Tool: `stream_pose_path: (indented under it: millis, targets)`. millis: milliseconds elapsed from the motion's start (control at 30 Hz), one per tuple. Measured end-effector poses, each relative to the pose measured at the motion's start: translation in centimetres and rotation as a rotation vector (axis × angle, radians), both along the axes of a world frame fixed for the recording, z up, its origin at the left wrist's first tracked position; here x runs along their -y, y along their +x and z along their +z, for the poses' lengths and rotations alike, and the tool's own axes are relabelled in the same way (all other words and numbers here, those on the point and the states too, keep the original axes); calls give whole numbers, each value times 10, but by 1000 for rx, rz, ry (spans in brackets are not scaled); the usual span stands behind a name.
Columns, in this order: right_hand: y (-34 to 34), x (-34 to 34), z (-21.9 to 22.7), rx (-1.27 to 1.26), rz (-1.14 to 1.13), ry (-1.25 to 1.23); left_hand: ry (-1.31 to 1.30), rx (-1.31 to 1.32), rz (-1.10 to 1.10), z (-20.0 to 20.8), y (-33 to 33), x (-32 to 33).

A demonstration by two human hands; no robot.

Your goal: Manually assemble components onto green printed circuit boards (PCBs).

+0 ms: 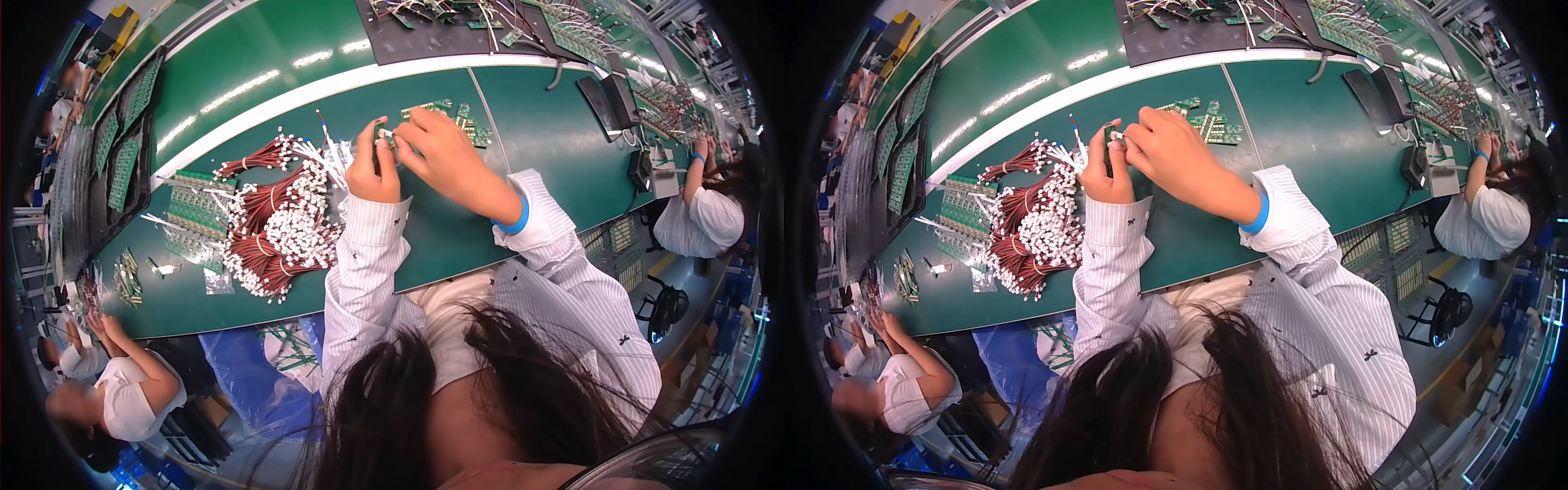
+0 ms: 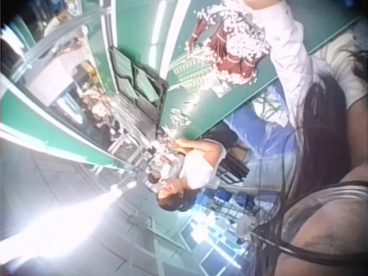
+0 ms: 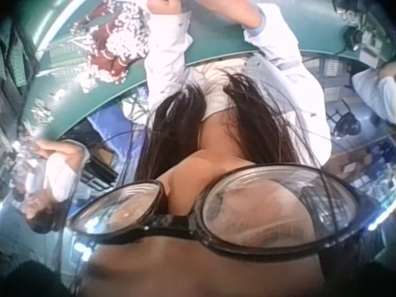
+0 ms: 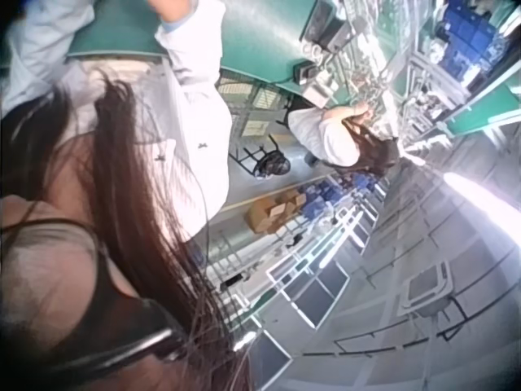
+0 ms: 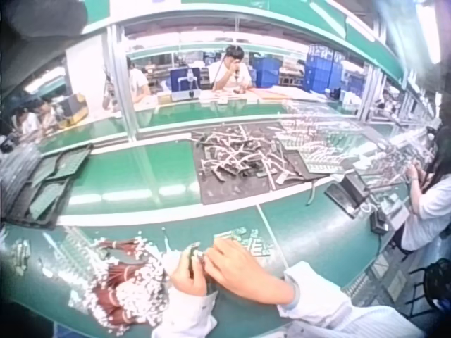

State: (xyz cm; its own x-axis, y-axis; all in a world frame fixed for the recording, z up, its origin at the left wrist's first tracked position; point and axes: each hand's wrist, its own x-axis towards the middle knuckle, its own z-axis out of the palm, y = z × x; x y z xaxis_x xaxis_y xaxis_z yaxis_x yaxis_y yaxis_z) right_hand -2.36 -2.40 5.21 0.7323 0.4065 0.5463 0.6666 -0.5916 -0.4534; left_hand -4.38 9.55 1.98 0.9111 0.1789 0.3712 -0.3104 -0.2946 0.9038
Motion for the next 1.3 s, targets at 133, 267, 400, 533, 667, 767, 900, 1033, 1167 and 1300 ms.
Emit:
stream_pose_path:
  millis: [133,267,400,533,667,767,900,1033,1167,1300]
  targets:
    - [-1,-2,-5,-5,-12,7,174,54,53,-4,1,0]
    - [-1,-2,-4,-23,-53,-54,319,224,93,-11,6,0]
    - [-2,0,-7,16,-55,-90,394,199,73,-8,3,-1]
    - [-2,5,-8,-91,55,-37,426,234,70,-19,6,-2]
    - [-6,9,0,-153,108,-43,441,261,42,-15,5,-3]
    - [-7,10,1,-203,150,-28,378,280,42,-19,6,-3]
    - [-7,12,-3,-128,153,-79,341,280,56,-21,6,-1]
    - [-6,19,-2,-202,188,-14,392,282,65,-22,5,2]
    - [-2,16,-14,-110,264,-38,437,150,56,-20,-4,-4]
    - [-11,51,-9,-219,77,-152,275,38,-250,-29,1,7]
